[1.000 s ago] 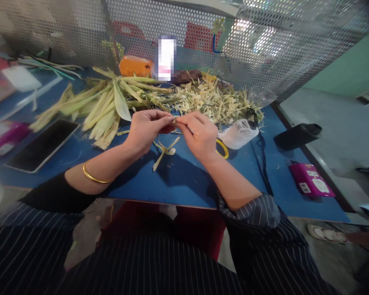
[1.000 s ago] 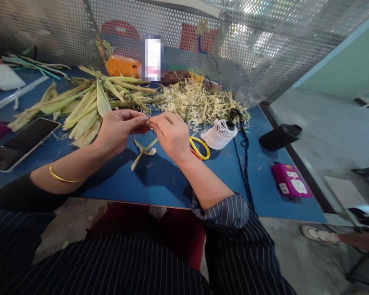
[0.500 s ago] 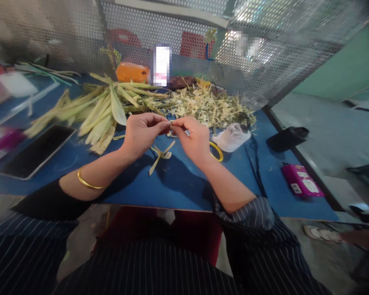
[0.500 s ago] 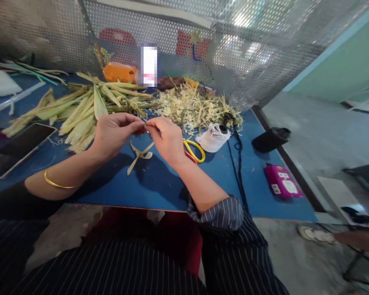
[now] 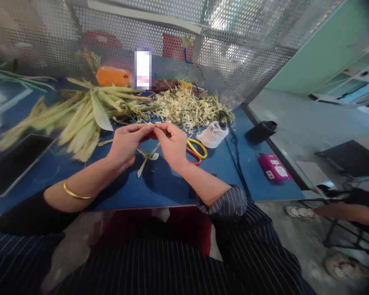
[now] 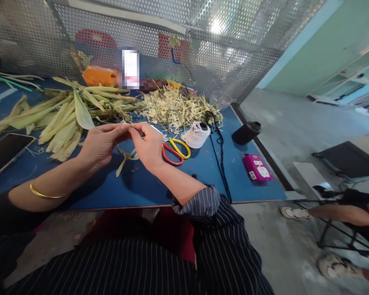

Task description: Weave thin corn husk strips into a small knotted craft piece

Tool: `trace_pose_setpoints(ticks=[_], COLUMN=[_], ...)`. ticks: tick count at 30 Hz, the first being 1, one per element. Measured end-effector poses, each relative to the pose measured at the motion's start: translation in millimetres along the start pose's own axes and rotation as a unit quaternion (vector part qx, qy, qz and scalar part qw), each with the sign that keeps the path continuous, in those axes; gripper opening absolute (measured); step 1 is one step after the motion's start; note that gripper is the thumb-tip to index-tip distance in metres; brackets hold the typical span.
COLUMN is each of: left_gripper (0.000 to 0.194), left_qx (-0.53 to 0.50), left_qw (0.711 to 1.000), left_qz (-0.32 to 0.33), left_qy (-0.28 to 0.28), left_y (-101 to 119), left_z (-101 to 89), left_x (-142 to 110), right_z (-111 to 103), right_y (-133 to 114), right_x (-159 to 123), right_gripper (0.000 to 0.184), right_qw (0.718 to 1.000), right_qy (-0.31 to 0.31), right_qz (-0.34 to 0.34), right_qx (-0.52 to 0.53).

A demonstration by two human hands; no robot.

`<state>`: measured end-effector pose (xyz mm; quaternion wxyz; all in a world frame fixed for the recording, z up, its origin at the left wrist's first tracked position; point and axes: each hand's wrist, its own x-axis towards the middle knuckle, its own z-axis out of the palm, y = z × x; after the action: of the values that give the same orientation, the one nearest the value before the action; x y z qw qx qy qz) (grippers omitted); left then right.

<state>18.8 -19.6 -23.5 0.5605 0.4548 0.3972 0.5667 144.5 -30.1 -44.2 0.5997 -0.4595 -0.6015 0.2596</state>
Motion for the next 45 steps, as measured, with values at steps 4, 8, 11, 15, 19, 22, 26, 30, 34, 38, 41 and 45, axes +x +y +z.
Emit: trace_pose_setpoints(ticks=[4, 8, 11, 15, 19, 22, 26, 30, 34, 38, 41, 45], left_gripper=[0.016, 0.017, 0.018, 0.017, 0.014, 0.014, 0.016, 0.017, 0.018, 0.019, 0.018, 0.020], left_qx=[-0.004, -0.004, 0.003, 0.023, 0.046, 0.059, 0.074, 0.090, 0.097, 0.101, 0.096, 0.078], left_qw=[1.000, 1.000, 0.999, 0.999, 0.998, 0.997, 0.994, 0.992, 0.990, 0.991, 0.992, 0.994], left_qz=[0.001, -0.013, -0.036, -0.037, -0.022, -0.045, -0.059, -0.074, -0.086, -0.078, -0.081, -0.079], left_qy=[0.014, 0.012, 0.013, -0.009, -0.022, -0.035, -0.048, -0.051, -0.052, -0.039, -0.027, -0.012], left_y=[0.1, -1.4, -2.7, -2.6, -2.0, -3.3, -5.7, -7.1, -8.2, -8.1, -6.4, -1.2], left_z=[1.4, 0.9, -1.2, -3.1, -2.3, -2.0, -3.5, -5.2, -6.4, -6.1, -5.3, -5.6], left_x=[-0.8, -0.6, 1.4, 3.9, 4.0, 3.8, 4.4, 5.4, 6.5, 7.1, 7.2, 8.4], right_z=[2.8, 2.1, -20.3, -89.1, -151.2, -170.5, -188.4, -218.2, -227.7, -185.8, -139.8, -115.7], right_y=[0.2, -1.5, -9.3, -21.3, -12.3, 2.9, 17.8, 29.7, 24.5, 6.2, 4.8, 0.6], right_x=[1.2, 1.4, 3.4, 13.7, 22.1, 24.8, 36.6, 55.7, 53.9, 18.2, -12.4, -31.9], right_gripper=[0.014, 0.014, 0.014, 0.037, 0.069, 0.071, 0.067, 0.070, 0.082, 0.050, 0.034, 0.021], right_qw=[0.999, 0.997, 0.987, 0.878, 0.769, 0.782, 0.823, 0.844, 0.834, 0.809, 0.786, 0.738], right_qy=[-0.006, -0.039, -0.121, -0.012, 0.020, -0.037, -0.075, -0.111, -0.104, -0.034, -0.180, -0.228], right_qz=[0.022, 0.062, -0.005, -0.103, 0.081, 0.137, 0.100, 0.075, 0.070, -0.010, 0.033, 0.044], right_qx=[0.029, 0.034, -0.103, -0.466, -0.634, -0.607, -0.553, -0.519, -0.537, -0.586, -0.591, -0.633])
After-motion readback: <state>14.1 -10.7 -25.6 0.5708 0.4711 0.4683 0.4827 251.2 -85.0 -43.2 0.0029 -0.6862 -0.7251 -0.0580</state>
